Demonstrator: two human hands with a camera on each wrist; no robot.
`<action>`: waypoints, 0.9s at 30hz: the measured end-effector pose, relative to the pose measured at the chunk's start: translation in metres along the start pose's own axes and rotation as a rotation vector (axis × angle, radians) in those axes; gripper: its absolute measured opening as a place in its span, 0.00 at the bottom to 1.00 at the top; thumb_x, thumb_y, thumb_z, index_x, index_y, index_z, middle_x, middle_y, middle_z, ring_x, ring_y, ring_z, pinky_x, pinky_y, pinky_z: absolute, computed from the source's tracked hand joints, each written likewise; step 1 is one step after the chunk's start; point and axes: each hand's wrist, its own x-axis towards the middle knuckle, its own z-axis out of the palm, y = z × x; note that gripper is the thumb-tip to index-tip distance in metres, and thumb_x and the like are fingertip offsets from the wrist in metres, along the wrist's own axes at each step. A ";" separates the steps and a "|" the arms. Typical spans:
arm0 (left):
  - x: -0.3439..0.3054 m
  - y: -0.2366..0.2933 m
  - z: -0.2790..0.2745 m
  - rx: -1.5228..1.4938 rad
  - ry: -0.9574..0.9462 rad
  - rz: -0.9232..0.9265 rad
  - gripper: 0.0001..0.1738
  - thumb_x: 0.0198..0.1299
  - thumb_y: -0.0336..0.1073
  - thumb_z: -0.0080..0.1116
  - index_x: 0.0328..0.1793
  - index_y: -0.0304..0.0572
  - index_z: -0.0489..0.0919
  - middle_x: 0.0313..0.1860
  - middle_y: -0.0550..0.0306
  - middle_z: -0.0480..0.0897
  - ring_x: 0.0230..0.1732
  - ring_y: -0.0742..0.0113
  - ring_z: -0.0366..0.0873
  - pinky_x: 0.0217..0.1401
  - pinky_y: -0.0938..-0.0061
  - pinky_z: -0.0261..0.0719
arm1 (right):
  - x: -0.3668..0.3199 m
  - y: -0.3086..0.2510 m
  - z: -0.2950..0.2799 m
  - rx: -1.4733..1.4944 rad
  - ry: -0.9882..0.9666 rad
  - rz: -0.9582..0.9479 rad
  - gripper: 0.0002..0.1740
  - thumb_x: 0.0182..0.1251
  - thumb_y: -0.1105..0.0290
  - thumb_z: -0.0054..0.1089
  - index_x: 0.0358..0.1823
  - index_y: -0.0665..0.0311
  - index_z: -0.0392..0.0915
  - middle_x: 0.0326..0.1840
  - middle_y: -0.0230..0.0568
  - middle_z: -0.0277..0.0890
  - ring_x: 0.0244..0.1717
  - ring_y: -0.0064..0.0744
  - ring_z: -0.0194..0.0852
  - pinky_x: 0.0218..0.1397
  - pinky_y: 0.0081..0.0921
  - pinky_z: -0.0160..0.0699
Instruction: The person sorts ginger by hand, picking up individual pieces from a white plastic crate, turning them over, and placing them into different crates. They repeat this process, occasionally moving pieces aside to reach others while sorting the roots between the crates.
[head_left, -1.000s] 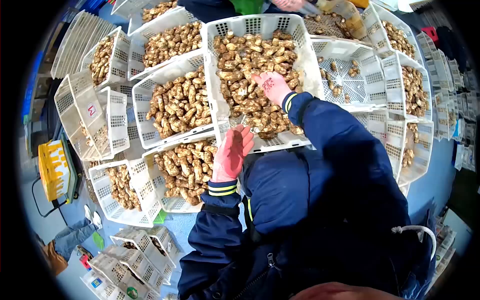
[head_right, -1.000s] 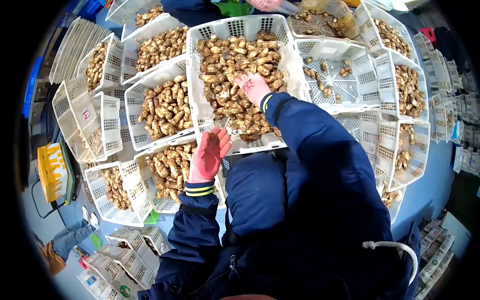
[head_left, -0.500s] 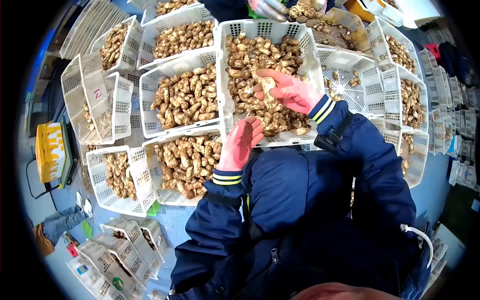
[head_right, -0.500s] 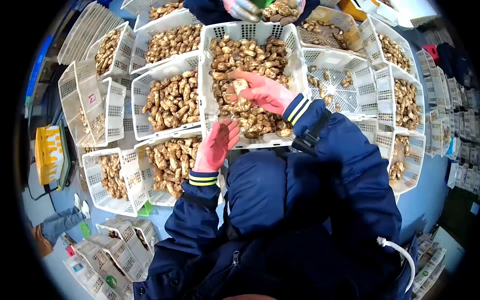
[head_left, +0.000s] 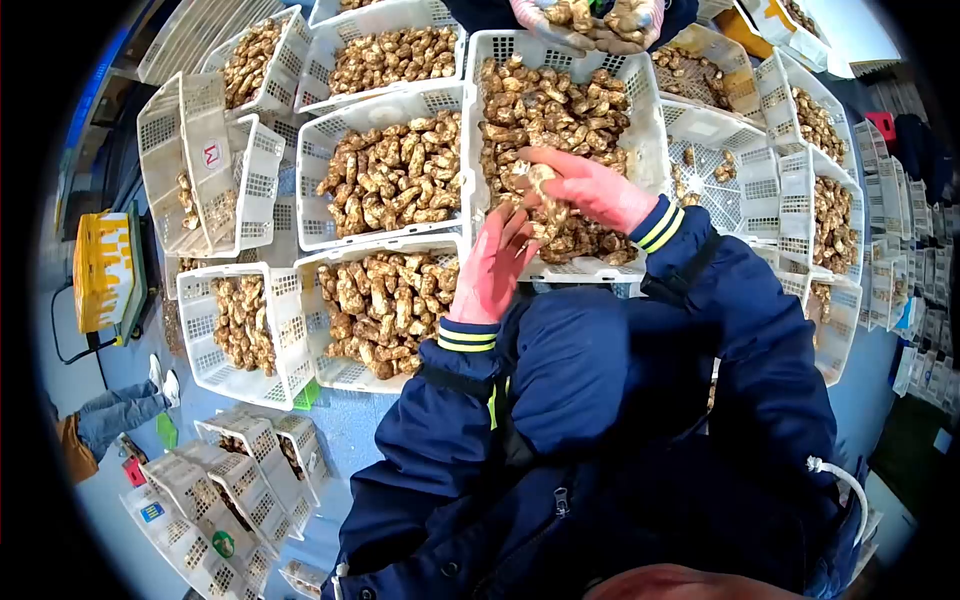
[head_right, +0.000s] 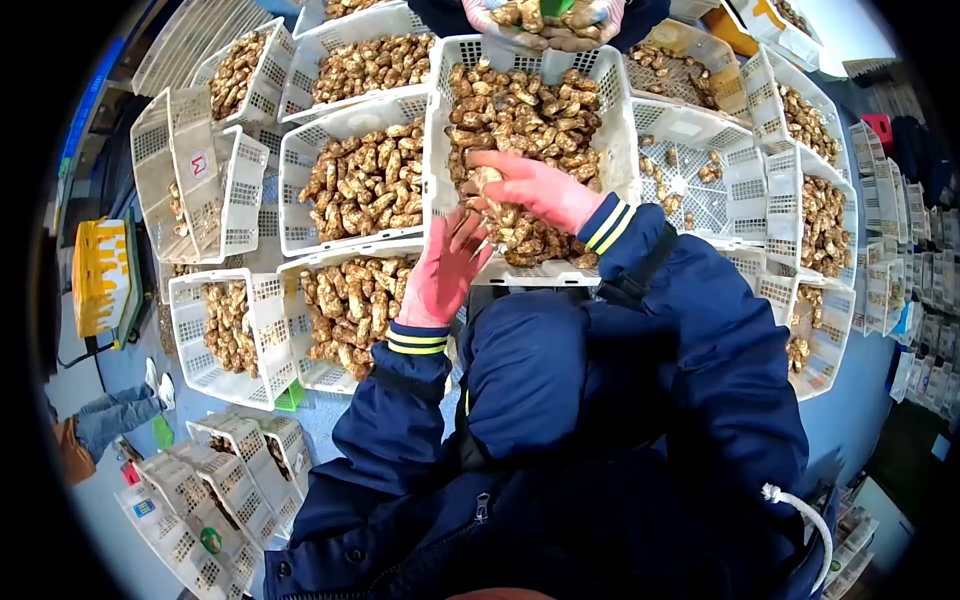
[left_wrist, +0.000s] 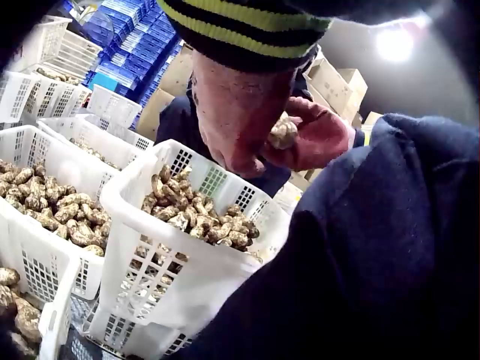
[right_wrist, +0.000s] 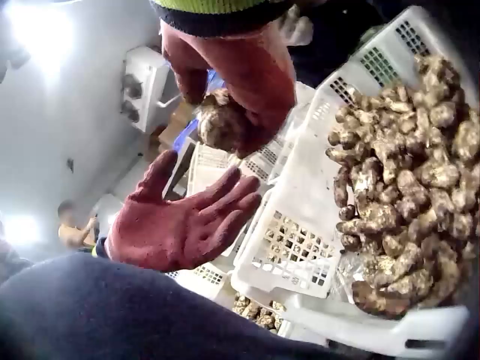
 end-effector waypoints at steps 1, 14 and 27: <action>-0.001 0.002 0.006 -0.025 0.017 0.003 0.35 0.61 0.57 0.43 0.67 0.41 0.56 0.62 0.52 0.63 0.61 0.61 0.63 0.63 0.66 0.62 | 0.004 -0.013 0.016 -0.374 0.037 -0.041 0.33 0.62 0.65 0.51 0.66 0.65 0.51 0.53 0.43 0.68 0.46 0.26 0.69 0.48 0.22 0.69; 0.002 -0.002 -0.005 -0.388 0.123 0.104 0.21 0.61 0.46 0.49 0.53 0.37 0.69 0.50 0.51 0.74 0.51 0.58 0.73 0.57 0.63 0.71 | -0.014 -0.019 0.040 -0.753 0.122 -0.120 0.19 0.53 0.68 0.57 0.49 0.63 0.72 0.39 0.43 0.74 0.41 0.33 0.73 0.44 0.26 0.71; 0.001 0.002 -0.007 -0.517 0.013 0.139 0.19 0.60 0.43 0.50 0.51 0.38 0.68 0.53 0.51 0.72 0.57 0.57 0.68 0.61 0.61 0.66 | -0.007 -0.010 0.038 -0.651 0.214 -0.055 0.19 0.56 0.69 0.50 0.51 0.65 0.71 0.37 0.38 0.76 0.34 0.22 0.72 0.38 0.20 0.72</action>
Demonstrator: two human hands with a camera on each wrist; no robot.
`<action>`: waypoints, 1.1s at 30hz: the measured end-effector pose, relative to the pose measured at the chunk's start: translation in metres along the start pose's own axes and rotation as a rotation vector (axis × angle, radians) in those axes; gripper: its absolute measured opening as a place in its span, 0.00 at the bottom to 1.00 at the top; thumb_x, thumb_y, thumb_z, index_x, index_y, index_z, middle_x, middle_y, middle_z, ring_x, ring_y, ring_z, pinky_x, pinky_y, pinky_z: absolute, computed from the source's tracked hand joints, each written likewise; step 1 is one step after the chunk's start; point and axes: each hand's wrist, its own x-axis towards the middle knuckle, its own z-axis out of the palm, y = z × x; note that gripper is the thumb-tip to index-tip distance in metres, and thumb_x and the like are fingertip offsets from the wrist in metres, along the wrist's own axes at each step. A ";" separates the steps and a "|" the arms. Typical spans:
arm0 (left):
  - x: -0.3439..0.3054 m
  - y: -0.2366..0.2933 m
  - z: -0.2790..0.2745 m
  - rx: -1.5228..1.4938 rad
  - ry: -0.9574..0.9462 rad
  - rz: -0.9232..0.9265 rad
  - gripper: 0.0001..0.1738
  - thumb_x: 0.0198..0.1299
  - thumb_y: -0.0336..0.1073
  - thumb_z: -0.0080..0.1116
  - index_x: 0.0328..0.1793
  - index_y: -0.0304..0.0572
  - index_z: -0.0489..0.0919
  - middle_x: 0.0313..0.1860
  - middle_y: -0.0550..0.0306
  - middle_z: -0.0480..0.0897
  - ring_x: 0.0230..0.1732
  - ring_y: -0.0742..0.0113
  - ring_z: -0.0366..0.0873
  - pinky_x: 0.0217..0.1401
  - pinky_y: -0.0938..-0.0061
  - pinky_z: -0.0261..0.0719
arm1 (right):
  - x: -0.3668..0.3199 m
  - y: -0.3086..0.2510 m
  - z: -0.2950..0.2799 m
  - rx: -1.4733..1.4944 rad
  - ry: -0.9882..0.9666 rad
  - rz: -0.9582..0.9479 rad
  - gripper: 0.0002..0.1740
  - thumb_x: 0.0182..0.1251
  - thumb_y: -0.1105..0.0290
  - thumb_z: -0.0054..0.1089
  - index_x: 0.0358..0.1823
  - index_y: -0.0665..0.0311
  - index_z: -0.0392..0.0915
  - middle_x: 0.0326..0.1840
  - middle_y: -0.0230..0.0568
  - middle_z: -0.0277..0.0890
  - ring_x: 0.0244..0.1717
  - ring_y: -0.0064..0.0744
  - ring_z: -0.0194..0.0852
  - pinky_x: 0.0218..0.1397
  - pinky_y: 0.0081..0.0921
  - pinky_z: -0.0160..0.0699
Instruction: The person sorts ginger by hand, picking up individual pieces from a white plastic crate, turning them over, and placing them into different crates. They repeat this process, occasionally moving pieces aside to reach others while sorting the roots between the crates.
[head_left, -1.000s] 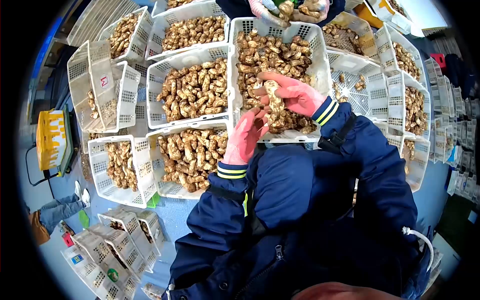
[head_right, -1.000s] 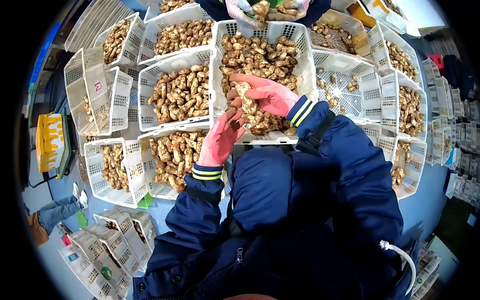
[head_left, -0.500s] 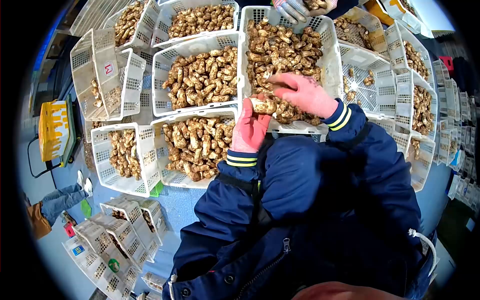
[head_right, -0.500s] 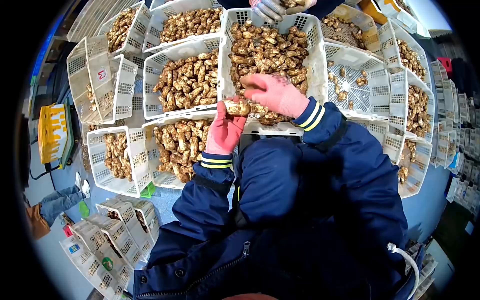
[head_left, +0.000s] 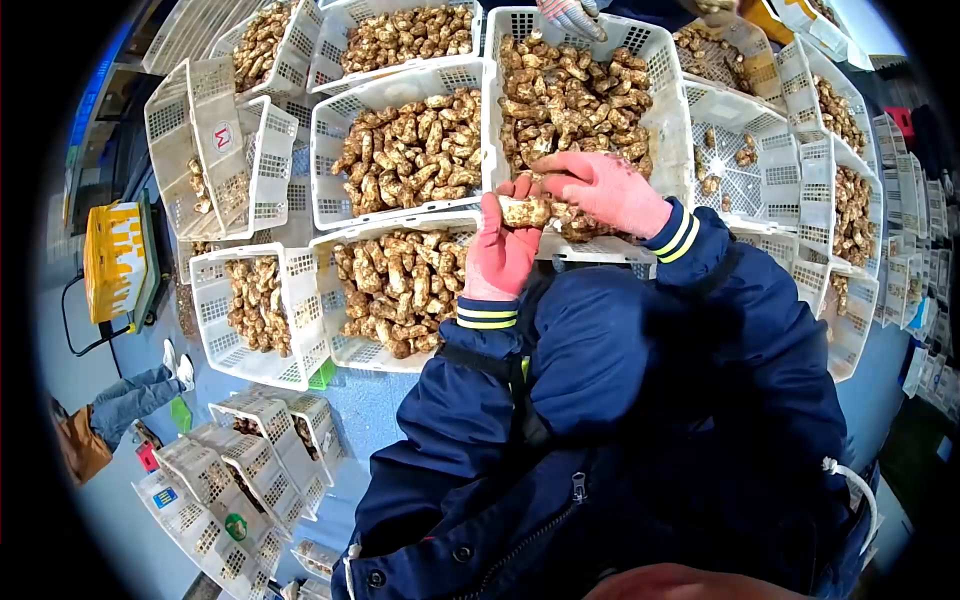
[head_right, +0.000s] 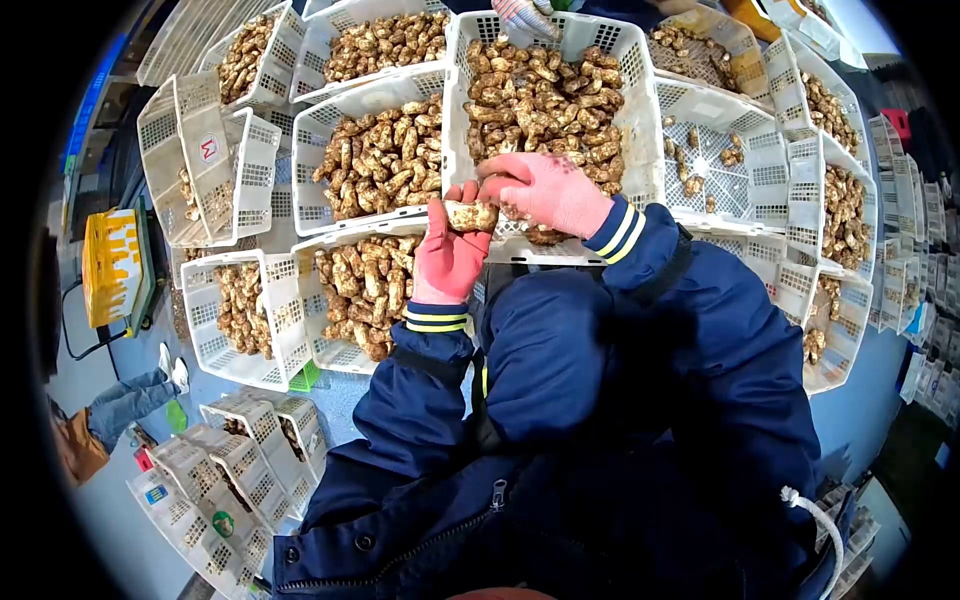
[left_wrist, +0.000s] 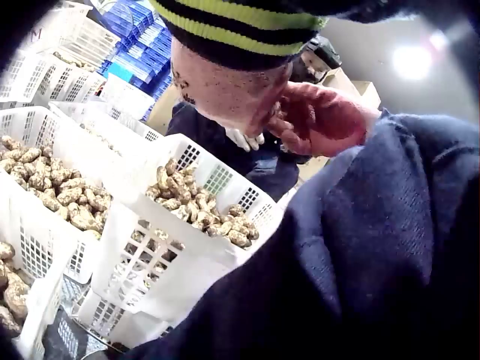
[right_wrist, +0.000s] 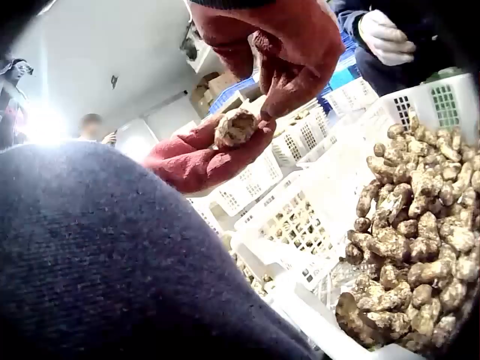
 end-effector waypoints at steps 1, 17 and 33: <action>0.000 0.001 -0.003 0.045 0.008 0.000 0.21 0.60 0.44 0.49 0.53 0.37 0.67 0.54 0.50 0.71 0.58 0.55 0.67 0.62 0.60 0.65 | 0.001 0.007 -0.002 0.097 -0.001 0.055 0.19 0.56 0.69 0.49 0.51 0.65 0.71 0.36 0.36 0.76 0.34 0.21 0.72 0.35 0.19 0.72; -0.008 0.015 -0.020 0.083 0.064 -0.094 0.20 0.64 0.41 0.43 0.54 0.33 0.66 0.56 0.45 0.71 0.59 0.52 0.65 0.64 0.56 0.62 | 0.007 0.092 -0.072 0.571 0.315 0.308 0.19 0.66 0.68 0.43 0.57 0.67 0.65 0.43 0.39 0.74 0.38 0.25 0.74 0.38 0.18 0.74; -0.003 0.036 -0.034 -0.065 0.107 -0.174 0.21 0.63 0.41 0.45 0.58 0.37 0.67 0.58 0.45 0.70 0.60 0.54 0.67 0.64 0.58 0.62 | 0.112 0.253 -0.043 -1.413 0.181 -0.073 0.17 0.59 0.72 0.41 0.50 0.61 0.68 0.38 0.38 0.72 0.44 0.35 0.68 0.48 0.27 0.67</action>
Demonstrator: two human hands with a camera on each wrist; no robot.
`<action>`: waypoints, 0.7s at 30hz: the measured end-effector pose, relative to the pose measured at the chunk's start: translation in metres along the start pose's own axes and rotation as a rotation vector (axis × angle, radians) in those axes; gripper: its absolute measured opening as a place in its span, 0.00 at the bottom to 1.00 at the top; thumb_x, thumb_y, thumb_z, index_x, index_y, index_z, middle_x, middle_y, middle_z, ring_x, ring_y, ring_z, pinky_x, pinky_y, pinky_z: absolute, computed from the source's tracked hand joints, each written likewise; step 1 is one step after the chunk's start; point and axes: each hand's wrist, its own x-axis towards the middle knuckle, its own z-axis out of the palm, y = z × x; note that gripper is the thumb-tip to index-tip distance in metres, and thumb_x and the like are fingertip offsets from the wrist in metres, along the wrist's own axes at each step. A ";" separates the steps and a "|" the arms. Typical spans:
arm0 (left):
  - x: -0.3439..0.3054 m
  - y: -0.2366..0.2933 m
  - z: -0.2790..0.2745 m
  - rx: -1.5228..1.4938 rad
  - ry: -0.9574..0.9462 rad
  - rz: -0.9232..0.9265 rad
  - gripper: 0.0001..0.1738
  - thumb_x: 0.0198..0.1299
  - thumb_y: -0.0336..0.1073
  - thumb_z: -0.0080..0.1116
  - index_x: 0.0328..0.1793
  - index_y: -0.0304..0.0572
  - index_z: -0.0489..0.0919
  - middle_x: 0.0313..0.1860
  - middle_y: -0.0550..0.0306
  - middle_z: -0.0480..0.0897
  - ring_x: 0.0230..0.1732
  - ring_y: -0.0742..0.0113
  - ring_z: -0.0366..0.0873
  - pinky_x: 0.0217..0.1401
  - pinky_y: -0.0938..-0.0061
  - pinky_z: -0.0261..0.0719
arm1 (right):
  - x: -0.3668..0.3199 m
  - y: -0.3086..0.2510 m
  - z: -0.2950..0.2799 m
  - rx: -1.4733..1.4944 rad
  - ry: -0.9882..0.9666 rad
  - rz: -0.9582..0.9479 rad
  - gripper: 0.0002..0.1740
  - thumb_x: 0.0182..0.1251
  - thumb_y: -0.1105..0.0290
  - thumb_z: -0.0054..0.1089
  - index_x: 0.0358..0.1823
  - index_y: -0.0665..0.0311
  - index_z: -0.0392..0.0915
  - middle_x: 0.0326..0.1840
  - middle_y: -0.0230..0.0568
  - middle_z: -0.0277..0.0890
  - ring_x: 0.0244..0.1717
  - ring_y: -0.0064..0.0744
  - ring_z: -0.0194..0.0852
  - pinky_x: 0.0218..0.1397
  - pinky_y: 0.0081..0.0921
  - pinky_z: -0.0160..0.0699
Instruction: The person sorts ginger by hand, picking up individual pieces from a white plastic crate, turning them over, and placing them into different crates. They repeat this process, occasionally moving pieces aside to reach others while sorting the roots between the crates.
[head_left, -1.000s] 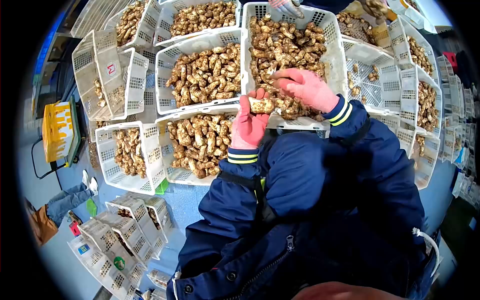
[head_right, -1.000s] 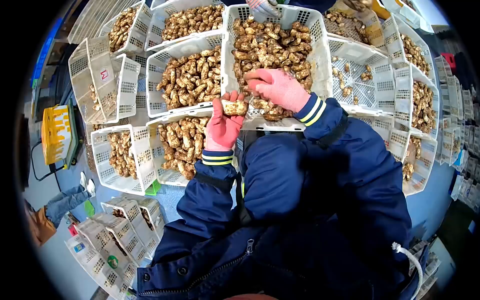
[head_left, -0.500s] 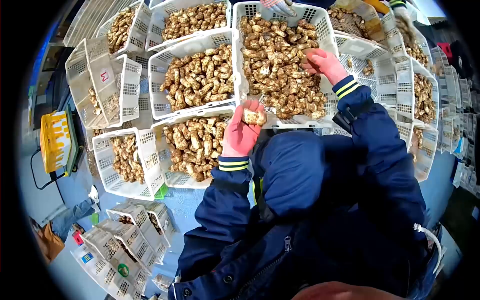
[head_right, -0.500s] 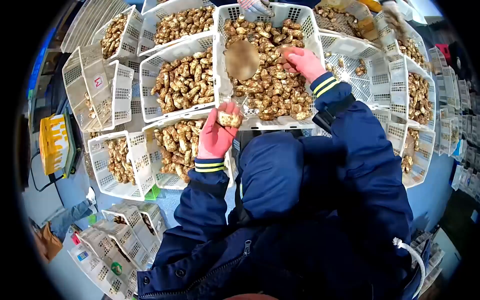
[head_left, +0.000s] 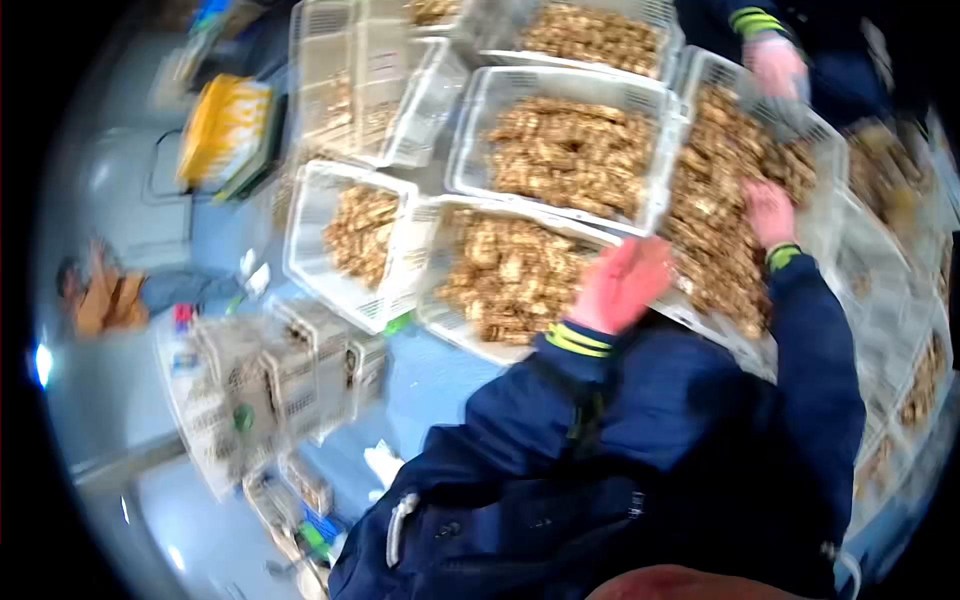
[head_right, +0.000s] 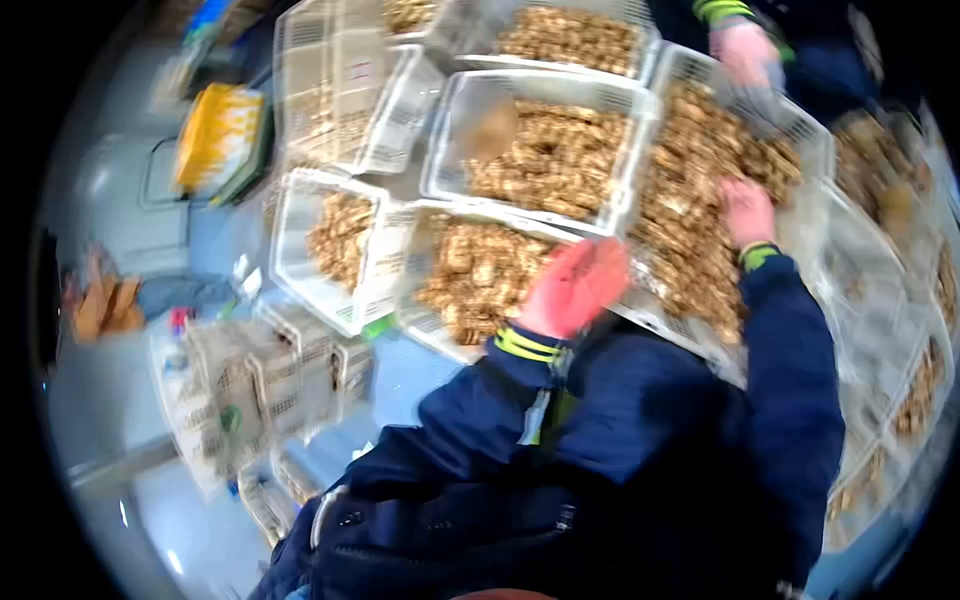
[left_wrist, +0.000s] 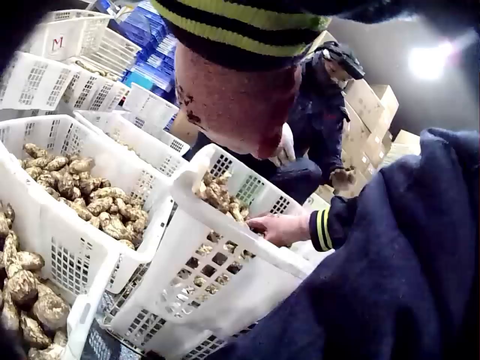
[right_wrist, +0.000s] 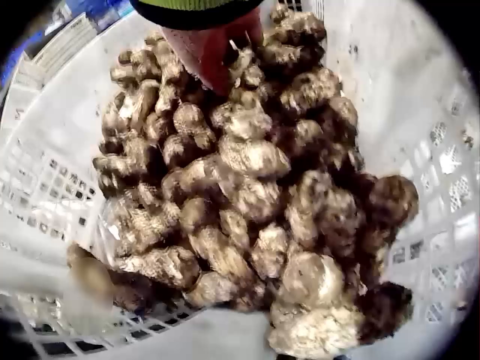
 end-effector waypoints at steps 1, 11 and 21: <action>-0.001 0.000 0.006 0.028 -0.027 -0.008 0.22 0.63 0.42 0.44 0.59 0.35 0.67 0.58 0.46 0.70 0.58 0.54 0.68 0.60 0.59 0.66 | 0.003 0.002 0.031 -0.143 -0.007 -0.033 0.19 0.59 0.74 0.40 0.52 0.61 0.67 0.37 0.37 0.72 0.44 0.33 0.68 0.49 0.26 0.66; -0.031 -0.004 0.017 0.067 -0.064 0.038 0.21 0.63 0.43 0.46 0.56 0.37 0.69 0.55 0.51 0.73 0.55 0.59 0.71 0.60 0.63 0.67 | -0.024 0.016 -0.044 0.178 -0.430 0.169 0.33 0.62 0.55 0.44 0.66 0.56 0.50 0.62 0.42 0.61 0.59 0.35 0.61 0.61 0.26 0.58; -0.062 0.007 0.015 -0.047 -0.159 0.065 0.18 0.63 0.40 0.46 0.54 0.37 0.71 0.55 0.49 0.73 0.56 0.56 0.70 0.61 0.62 0.66 | -0.078 0.005 -0.028 -0.332 -0.901 -0.018 0.20 0.63 0.64 0.41 0.56 0.52 0.71 0.62 0.30 0.64 0.62 0.27 0.62 0.55 0.31 0.70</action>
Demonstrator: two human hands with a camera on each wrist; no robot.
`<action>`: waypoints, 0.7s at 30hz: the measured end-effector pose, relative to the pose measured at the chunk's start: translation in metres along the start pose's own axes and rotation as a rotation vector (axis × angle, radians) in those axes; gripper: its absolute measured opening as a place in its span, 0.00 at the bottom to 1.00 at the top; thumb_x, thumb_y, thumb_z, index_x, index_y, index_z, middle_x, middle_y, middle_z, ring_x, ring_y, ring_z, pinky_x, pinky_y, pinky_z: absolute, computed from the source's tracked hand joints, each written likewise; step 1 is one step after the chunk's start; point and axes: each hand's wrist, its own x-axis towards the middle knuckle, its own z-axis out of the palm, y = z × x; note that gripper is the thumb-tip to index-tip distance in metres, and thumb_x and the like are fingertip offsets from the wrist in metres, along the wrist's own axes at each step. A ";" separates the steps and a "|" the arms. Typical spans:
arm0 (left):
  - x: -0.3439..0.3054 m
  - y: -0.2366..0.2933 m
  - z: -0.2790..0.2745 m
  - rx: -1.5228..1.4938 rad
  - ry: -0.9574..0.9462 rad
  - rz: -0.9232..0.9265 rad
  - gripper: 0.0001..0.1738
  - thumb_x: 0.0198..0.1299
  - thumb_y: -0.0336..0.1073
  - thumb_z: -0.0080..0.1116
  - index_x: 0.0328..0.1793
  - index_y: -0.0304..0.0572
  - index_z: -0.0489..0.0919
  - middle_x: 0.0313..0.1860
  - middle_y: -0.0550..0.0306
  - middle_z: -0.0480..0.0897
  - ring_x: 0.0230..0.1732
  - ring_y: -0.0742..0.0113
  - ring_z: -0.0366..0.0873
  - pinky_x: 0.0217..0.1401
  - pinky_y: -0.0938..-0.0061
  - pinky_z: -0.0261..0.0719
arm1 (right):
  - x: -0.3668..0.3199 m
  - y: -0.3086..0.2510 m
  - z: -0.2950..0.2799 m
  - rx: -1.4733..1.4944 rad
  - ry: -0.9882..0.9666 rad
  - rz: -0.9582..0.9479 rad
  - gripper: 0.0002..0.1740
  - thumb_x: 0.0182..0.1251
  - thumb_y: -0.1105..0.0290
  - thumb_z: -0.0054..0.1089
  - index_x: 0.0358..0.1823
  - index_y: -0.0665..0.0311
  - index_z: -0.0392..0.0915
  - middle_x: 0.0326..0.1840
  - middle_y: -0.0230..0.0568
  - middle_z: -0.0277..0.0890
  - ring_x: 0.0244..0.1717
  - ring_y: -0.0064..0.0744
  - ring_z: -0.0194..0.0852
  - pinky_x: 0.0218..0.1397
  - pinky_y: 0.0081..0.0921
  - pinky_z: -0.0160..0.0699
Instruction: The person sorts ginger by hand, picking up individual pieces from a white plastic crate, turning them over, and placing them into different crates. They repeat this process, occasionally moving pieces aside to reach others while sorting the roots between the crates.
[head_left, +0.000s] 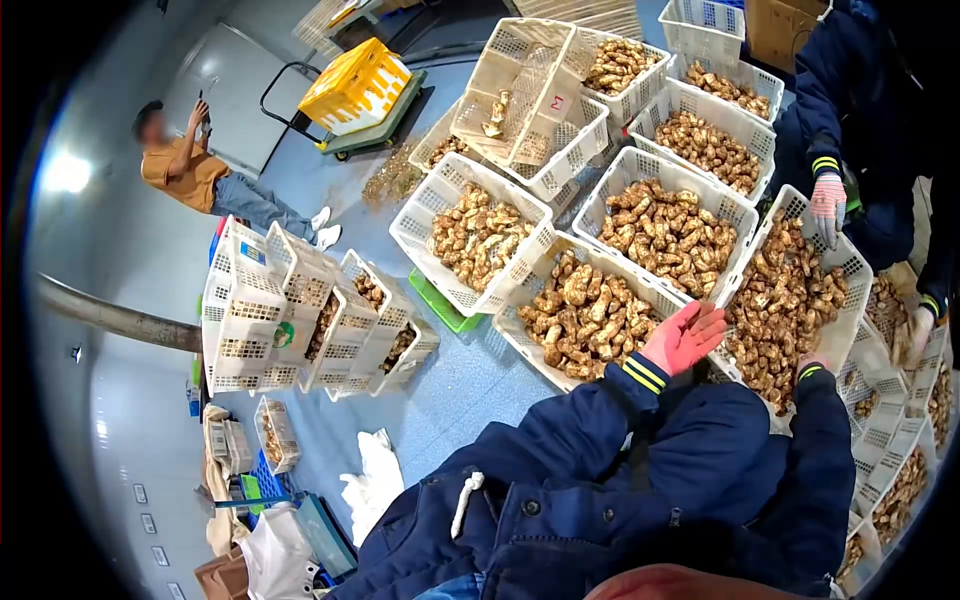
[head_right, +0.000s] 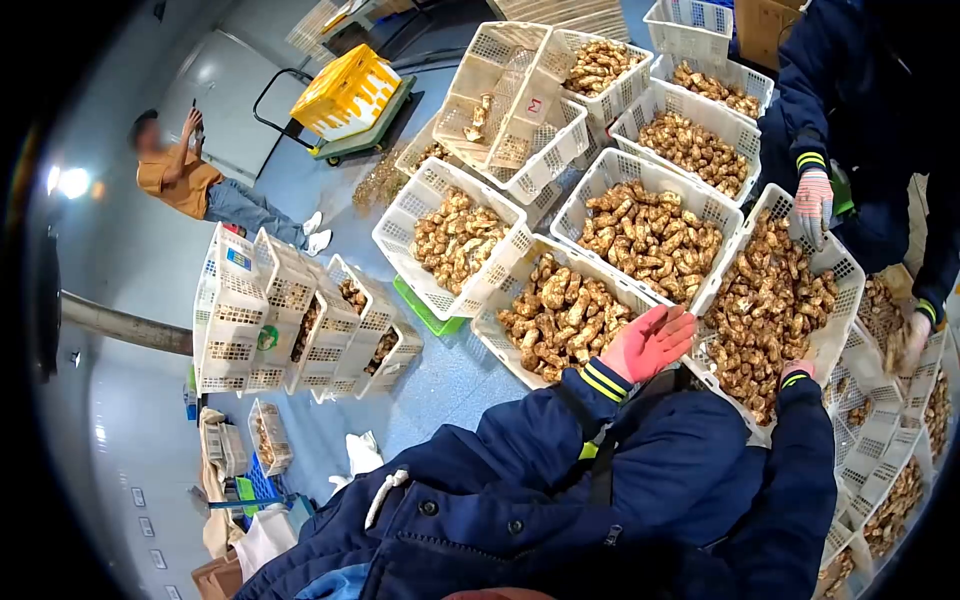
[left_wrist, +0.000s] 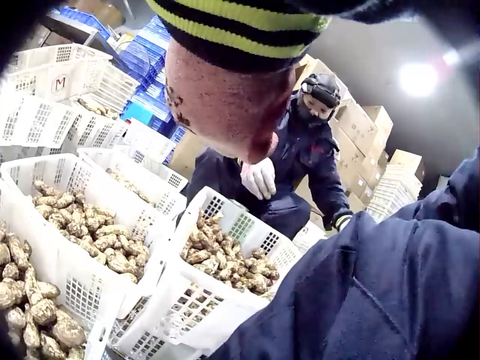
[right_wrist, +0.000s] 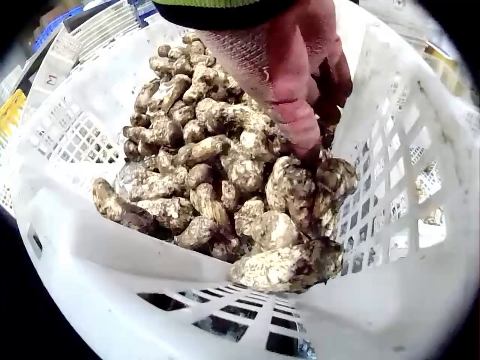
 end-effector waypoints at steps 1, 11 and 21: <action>-0.002 -0.001 0.005 0.006 0.035 0.014 0.17 0.63 0.39 0.45 0.53 0.37 0.71 0.53 0.49 0.74 0.55 0.56 0.71 0.60 0.62 0.67 | 0.000 -0.002 -0.004 0.000 0.001 -0.001 0.20 0.63 0.64 0.41 0.56 0.52 0.71 0.62 0.30 0.64 0.62 0.27 0.62 0.55 0.31 0.70; 0.030 -0.016 -0.018 0.021 0.091 -0.039 0.19 0.64 0.40 0.42 0.53 0.33 0.72 0.52 0.46 0.75 0.55 0.54 0.71 0.61 0.60 0.66 | -0.041 -0.011 -0.044 0.296 0.210 -0.066 0.18 0.67 0.66 0.38 0.54 0.62 0.70 0.54 0.41 0.70 0.52 0.38 0.69 0.49 0.34 0.73; 0.027 -0.014 -0.004 0.153 0.188 -0.035 0.17 0.62 0.40 0.46 0.53 0.39 0.72 0.53 0.51 0.75 0.56 0.59 0.71 0.61 0.61 0.67 | -0.035 0.019 -0.026 0.702 0.190 0.048 0.20 0.57 0.65 0.41 0.50 0.65 0.71 0.50 0.49 0.72 0.52 0.42 0.70 0.56 0.33 0.66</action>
